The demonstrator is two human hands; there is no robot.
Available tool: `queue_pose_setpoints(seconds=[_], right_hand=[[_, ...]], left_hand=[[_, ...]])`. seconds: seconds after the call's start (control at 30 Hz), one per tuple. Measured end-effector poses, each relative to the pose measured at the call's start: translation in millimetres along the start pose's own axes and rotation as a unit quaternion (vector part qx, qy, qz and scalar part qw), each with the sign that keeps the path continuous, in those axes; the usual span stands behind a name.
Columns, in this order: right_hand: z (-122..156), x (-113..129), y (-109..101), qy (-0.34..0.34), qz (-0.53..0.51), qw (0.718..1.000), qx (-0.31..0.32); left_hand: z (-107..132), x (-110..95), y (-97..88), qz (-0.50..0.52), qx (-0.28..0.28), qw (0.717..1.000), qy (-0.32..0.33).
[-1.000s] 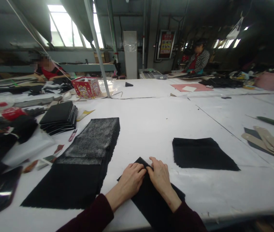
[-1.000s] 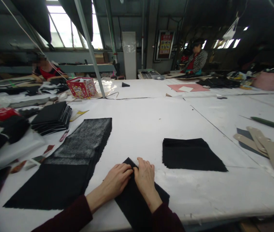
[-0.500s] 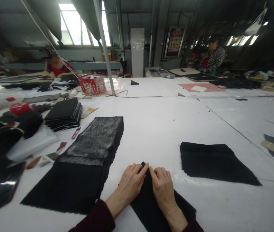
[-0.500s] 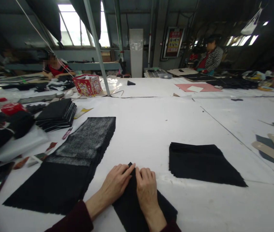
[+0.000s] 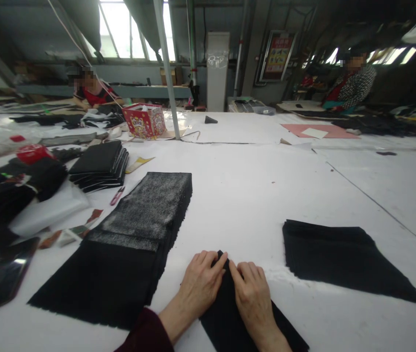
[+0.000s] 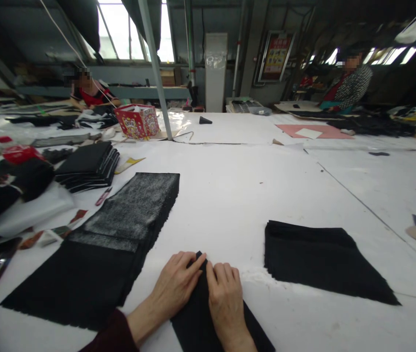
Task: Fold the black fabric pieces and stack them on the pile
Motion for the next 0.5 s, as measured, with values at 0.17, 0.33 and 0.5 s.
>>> queue_pose_setpoints(seconds=[0.17, 0.33, 0.5], right_hand=[[-0.4, 0.3, 0.6, -0.001, -0.003, 1.0, 0.002], [-0.8, 0.6, 0.9, -0.003, -0.006, 1.0, 0.01], [-0.7, 0.4, 1.5, -0.006, -0.003, 1.0, 0.005]], left_hand=[[-1.2, -0.8, -0.9, 0.0, 0.001, 1.0, -0.003], [-1.5, -1.3, -0.9, 0.0, 0.007, 1.0, -0.007], [-1.1, -0.6, 0.0, 0.001, 0.008, 1.0, -0.008]])
Point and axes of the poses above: each hand's wrist, its own z-axis away from the middle knuckle, its own y-axis out of the palm, x = y × z, the point moved 1 cm from there along -z, towards the middle knuckle, and after that the axes turned 14 degrees about -y, right-handed, at the moved point
